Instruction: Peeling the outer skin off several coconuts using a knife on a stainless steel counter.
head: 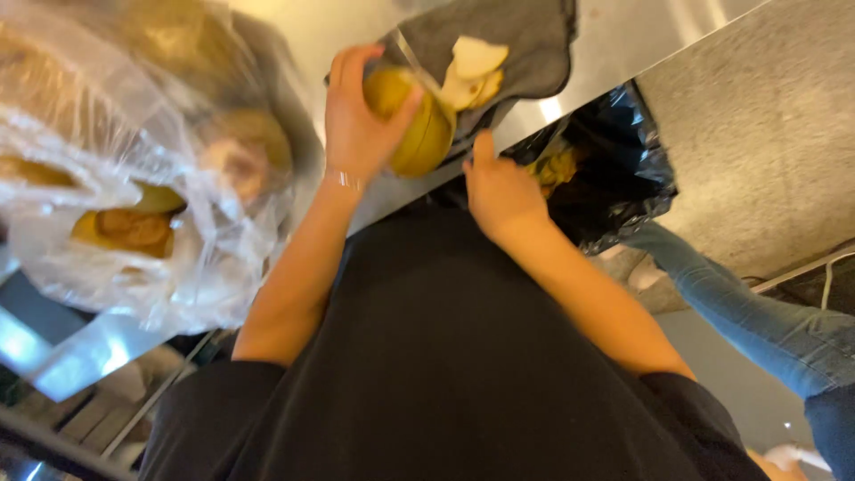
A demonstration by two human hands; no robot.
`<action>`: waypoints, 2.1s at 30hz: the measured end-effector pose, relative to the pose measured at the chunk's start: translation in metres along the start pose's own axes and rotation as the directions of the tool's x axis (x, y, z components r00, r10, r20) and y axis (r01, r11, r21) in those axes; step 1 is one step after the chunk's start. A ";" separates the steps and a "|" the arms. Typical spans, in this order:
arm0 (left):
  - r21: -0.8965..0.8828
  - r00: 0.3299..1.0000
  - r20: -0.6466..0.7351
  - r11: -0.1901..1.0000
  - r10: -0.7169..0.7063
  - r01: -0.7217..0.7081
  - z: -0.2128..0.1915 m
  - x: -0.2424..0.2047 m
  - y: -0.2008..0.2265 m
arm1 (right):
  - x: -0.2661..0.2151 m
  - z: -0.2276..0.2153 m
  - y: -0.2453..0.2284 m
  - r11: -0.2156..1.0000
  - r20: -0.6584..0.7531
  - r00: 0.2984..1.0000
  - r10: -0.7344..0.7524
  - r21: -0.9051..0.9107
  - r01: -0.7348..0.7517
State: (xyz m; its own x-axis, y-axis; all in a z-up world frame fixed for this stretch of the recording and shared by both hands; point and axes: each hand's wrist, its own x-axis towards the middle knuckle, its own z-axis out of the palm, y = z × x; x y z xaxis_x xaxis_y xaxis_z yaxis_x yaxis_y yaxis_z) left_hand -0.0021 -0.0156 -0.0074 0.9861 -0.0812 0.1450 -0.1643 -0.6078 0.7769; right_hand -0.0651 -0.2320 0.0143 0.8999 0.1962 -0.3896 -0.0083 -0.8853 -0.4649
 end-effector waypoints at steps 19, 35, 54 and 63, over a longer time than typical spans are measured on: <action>0.289 0.996 0.090 0.957 0.010 -0.036 -0.019 -0.009 0.017 | 0.009 0.029 0.021 0.977 -0.134 0.970 -0.203 -0.089 0.193; 0.281 0.986 0.148 0.953 0.070 -0.110 -0.024 -0.016 0.012 | -0.003 0.034 0.027 0.999 0.015 0.999 -0.044 0.012 0.044; 0.249 0.992 0.074 0.961 0.103 -0.119 -0.023 -0.040 0.004 | 0.028 0.068 0.023 0.984 -0.260 0.952 -0.160 0.031 0.173; 0.253 0.985 0.105 0.955 0.134 -0.157 -0.027 -0.047 -0.001 | -0.009 0.067 0.044 0.999 -0.095 0.995 -0.040 -0.012 0.039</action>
State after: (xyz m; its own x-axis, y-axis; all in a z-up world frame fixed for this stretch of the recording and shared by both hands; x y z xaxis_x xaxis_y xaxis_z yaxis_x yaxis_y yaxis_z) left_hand -0.0488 0.0095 0.0016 0.9522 -0.2448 0.1829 -0.3056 -0.7674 0.5637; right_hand -0.1026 -0.2445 -0.0560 0.9369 0.1904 -0.2932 0.0323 -0.8822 -0.4698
